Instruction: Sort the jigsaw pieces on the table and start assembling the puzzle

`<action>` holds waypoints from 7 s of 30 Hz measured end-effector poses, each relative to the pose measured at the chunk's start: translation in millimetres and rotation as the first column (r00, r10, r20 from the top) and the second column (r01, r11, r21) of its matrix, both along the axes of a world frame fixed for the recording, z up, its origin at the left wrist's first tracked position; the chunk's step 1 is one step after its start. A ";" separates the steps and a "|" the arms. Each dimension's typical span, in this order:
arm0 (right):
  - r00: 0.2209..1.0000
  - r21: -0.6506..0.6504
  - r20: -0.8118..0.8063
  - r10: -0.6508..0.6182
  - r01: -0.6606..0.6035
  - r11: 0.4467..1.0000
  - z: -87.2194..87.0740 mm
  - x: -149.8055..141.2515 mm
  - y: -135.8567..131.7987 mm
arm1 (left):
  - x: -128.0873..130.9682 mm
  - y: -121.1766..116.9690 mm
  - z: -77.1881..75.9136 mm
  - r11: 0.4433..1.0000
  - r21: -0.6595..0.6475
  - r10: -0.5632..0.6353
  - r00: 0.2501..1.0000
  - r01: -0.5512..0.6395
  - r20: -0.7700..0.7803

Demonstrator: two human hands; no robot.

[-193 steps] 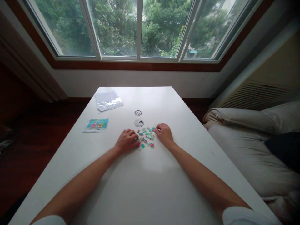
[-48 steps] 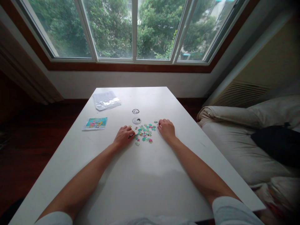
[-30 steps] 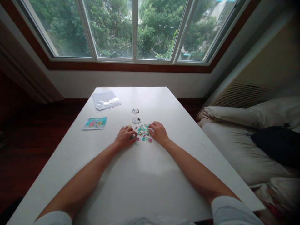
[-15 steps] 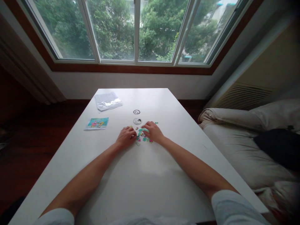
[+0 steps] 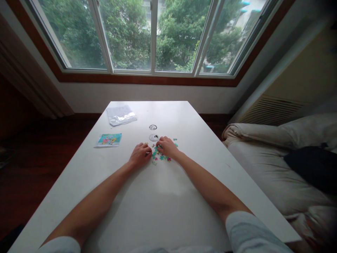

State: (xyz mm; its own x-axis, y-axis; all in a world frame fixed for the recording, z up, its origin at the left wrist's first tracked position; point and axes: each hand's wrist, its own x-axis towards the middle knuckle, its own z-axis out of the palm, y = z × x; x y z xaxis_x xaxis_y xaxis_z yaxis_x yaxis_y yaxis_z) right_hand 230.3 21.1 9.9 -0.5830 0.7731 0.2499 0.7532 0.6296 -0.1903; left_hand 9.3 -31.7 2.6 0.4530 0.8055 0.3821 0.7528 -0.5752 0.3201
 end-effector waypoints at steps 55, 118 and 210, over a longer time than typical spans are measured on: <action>0.820 0.181 -0.529 0.220 -0.145 0.973 -3.3 -20.5 -31.5 | 1.0 7.4 -8.2 0.955 -0.292 0.152 0.757 0.052 0.635; 0.980 0.148 -0.125 0.153 -0.135 0.980 -4.9 -12.0 -23.8 | -80.6 34.1 10.8 0.931 -0.330 -0.096 0.977 0.155 0.188; 0.953 0.056 -0.208 0.221 -0.214 0.975 -3.0 -56.0 -15.9 | -68.6 35.4 -12.2 0.956 -0.011 0.292 0.950 -0.293 0.113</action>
State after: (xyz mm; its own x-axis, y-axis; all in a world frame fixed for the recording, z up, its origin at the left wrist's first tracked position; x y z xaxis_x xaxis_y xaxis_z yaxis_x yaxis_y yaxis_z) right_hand 174.3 5.3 6.9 -0.6669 0.6229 0.4090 0.5422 0.7822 -0.3070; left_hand -59.3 3.7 -9.6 0.1518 0.8938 0.4220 0.8478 -0.3372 0.4093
